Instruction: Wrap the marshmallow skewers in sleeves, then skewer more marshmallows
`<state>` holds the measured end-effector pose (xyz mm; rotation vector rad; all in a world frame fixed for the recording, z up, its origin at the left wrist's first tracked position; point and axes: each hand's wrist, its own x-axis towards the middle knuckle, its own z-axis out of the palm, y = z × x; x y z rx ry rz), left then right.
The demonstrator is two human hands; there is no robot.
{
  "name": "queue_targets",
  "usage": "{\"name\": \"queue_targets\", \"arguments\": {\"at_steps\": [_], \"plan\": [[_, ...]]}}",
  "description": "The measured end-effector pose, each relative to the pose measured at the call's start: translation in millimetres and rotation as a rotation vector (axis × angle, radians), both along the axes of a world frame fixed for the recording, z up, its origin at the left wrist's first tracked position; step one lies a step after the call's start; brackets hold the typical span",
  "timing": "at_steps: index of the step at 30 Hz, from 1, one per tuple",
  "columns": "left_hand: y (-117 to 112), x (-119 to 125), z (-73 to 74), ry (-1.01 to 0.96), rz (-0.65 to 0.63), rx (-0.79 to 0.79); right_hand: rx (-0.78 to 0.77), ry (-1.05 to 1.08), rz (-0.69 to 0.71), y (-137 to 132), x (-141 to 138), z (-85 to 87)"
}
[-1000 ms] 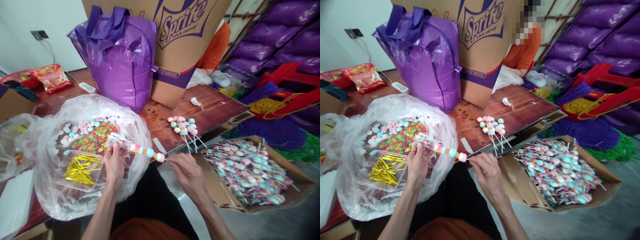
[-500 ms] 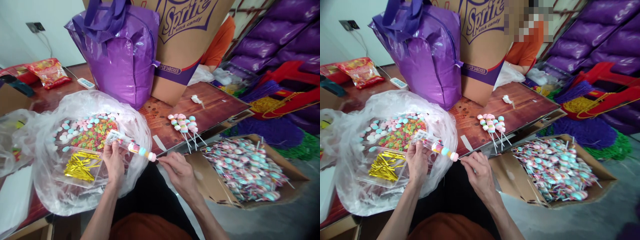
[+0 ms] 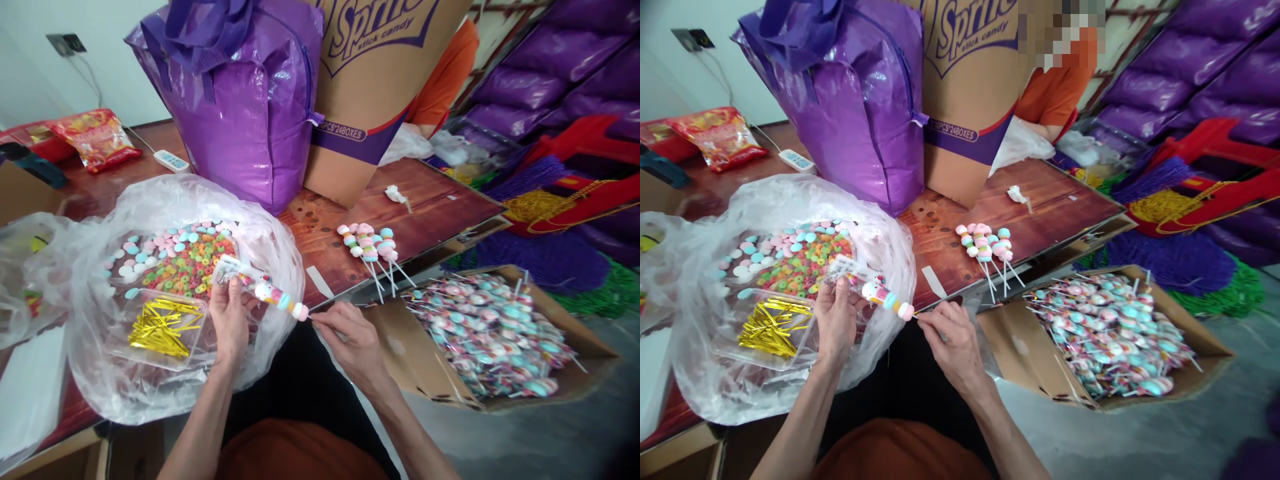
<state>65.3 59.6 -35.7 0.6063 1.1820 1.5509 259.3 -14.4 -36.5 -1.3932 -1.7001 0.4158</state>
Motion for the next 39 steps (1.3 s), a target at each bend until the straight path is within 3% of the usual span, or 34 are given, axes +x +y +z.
{"name": "queue_targets", "arguments": {"at_steps": [5,9,12,16,22,28,34,39], "plan": [[1,0,-2.2,-0.045,0.021,-0.041,0.014,0.015,-0.021,-1,-1,-0.3],[3,-5,-4.1,-0.054,-0.050,-0.034,-0.110,0.130,0.007,-1,1,5.1],[4,-5,-5.0,-0.036,-0.016,0.000,-0.188,0.175,0.039,-1,1,7.9],[1,1,-5.7,-0.016,0.057,0.037,-0.152,0.141,0.052,-1,0,5.9],[-3,4,-6.0,0.005,0.062,0.044,-0.150,0.057,0.084,-2,-2,3.9],[-4,6,2.7,-0.108,-0.019,0.007,-0.053,-0.059,0.009,-1,-6,1.7],[-12,13,8.2,-0.184,-0.186,-0.050,0.050,-0.148,-0.023,0,-13,-1.7],[-17,16,7.2,-0.189,-0.207,-0.032,0.207,-0.255,-0.005,0,-22,2.2]]}}
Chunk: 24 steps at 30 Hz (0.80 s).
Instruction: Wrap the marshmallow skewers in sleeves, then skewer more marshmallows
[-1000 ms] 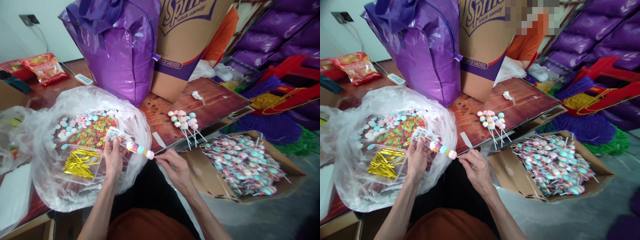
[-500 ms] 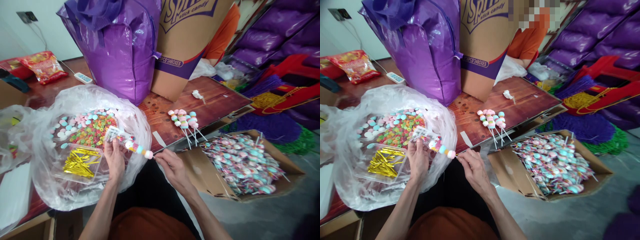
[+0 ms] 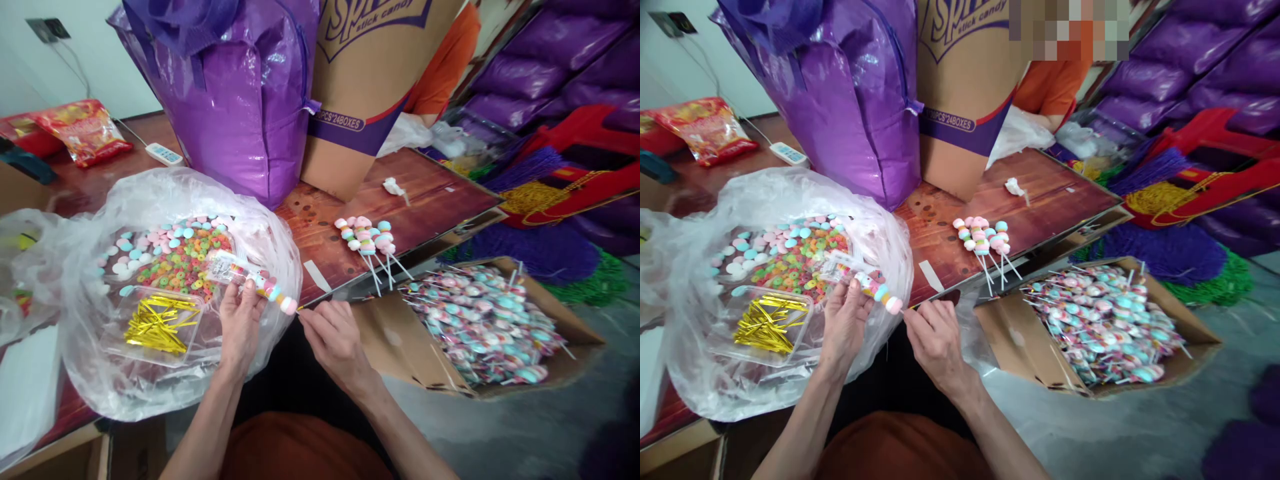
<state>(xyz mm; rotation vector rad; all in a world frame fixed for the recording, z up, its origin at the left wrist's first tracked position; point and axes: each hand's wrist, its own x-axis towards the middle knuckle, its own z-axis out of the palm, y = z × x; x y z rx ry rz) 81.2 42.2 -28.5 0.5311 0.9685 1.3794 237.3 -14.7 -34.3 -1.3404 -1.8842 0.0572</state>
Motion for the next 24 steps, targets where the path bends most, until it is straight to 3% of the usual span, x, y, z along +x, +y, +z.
{"name": "queue_targets", "arguments": {"at_steps": [8,17,24], "plan": [[8,-9,-3.3,-0.046,0.009,-0.029,-0.127,0.204,0.086,-7,-5,3.0],[6,-8,-4.0,-0.027,-0.072,-0.052,0.074,-0.029,0.021,0,-10,-0.2],[13,-17,-4.8,-0.034,-0.062,-0.080,-0.086,0.192,-0.004,0,-7,-1.0]]}}
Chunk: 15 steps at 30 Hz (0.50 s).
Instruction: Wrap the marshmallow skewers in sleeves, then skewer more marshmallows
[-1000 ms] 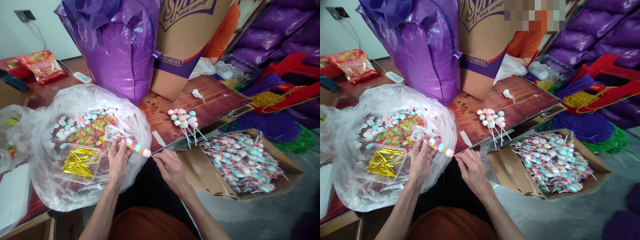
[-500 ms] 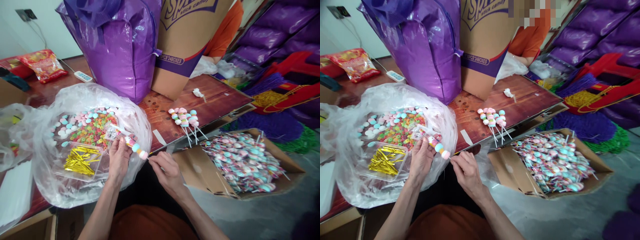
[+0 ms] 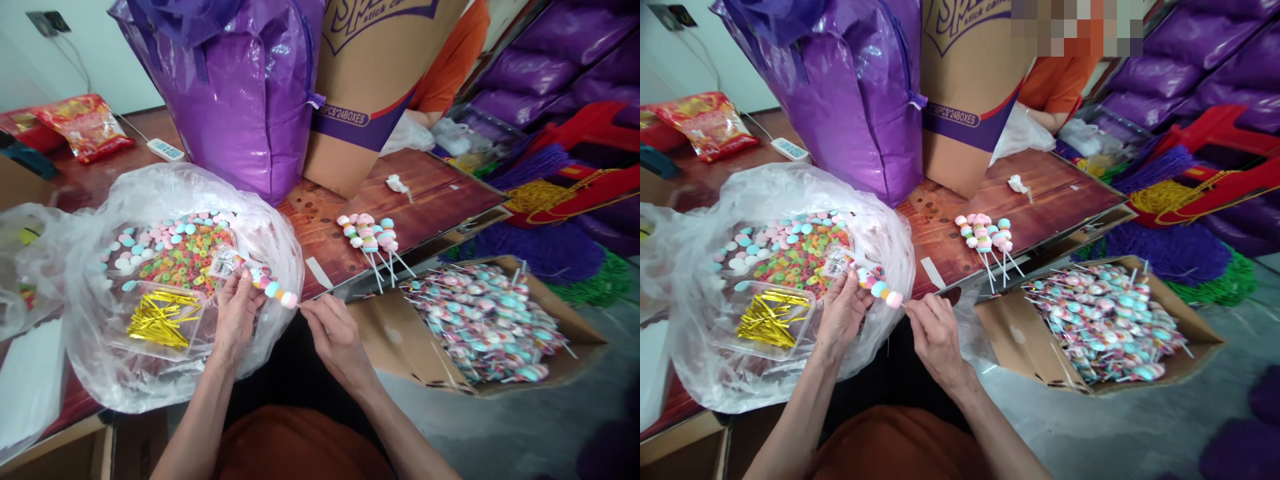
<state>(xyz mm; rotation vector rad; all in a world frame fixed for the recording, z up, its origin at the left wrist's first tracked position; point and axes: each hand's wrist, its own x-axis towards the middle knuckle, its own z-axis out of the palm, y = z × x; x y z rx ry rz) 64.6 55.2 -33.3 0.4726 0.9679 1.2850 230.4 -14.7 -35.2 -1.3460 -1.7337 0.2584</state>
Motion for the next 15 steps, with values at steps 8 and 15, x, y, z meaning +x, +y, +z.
{"name": "queue_targets", "arguments": {"at_steps": [8,15], "plan": [[7,-18,3.0,0.082,-0.166,-0.068,-0.039,-0.043,0.061,10,16,1.1],[11,-26,5.0,0.100,-0.244,-0.155,-0.056,-0.077,0.101,11,23,6.1]]}}
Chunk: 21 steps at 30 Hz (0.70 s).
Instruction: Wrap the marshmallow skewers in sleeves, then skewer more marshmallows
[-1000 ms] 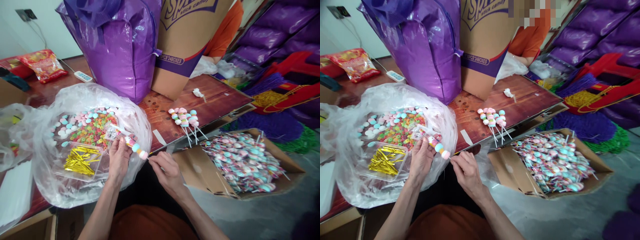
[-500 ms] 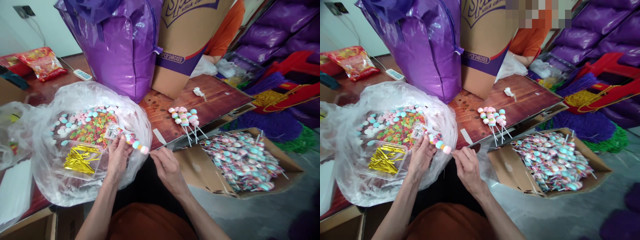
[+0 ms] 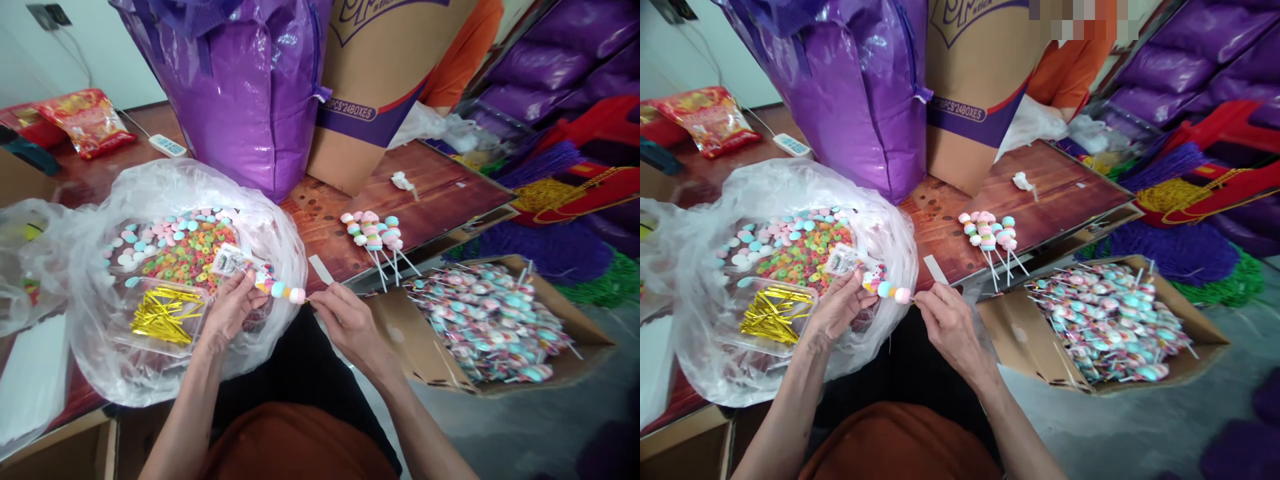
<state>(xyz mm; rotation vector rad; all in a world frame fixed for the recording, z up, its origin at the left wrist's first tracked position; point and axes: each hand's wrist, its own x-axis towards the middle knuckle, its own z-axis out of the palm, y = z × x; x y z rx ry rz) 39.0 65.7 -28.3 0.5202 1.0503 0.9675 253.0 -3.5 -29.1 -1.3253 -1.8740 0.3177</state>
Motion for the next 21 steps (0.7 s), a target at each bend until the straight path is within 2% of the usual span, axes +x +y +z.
{"name": "queue_targets", "arguments": {"at_steps": [9,15,21], "plan": [[-13,20,-8.8,-0.048,0.170,0.129,0.079,0.012,-0.076,-9,-28,-5.4],[-13,17,-7.9,-0.128,0.154,0.125,0.155,-0.001,-0.112,-15,-34,-14.6],[-21,32,-7.1,-0.133,0.233,0.154,0.114,-0.004,-0.104,-15,-46,-16.2]]}}
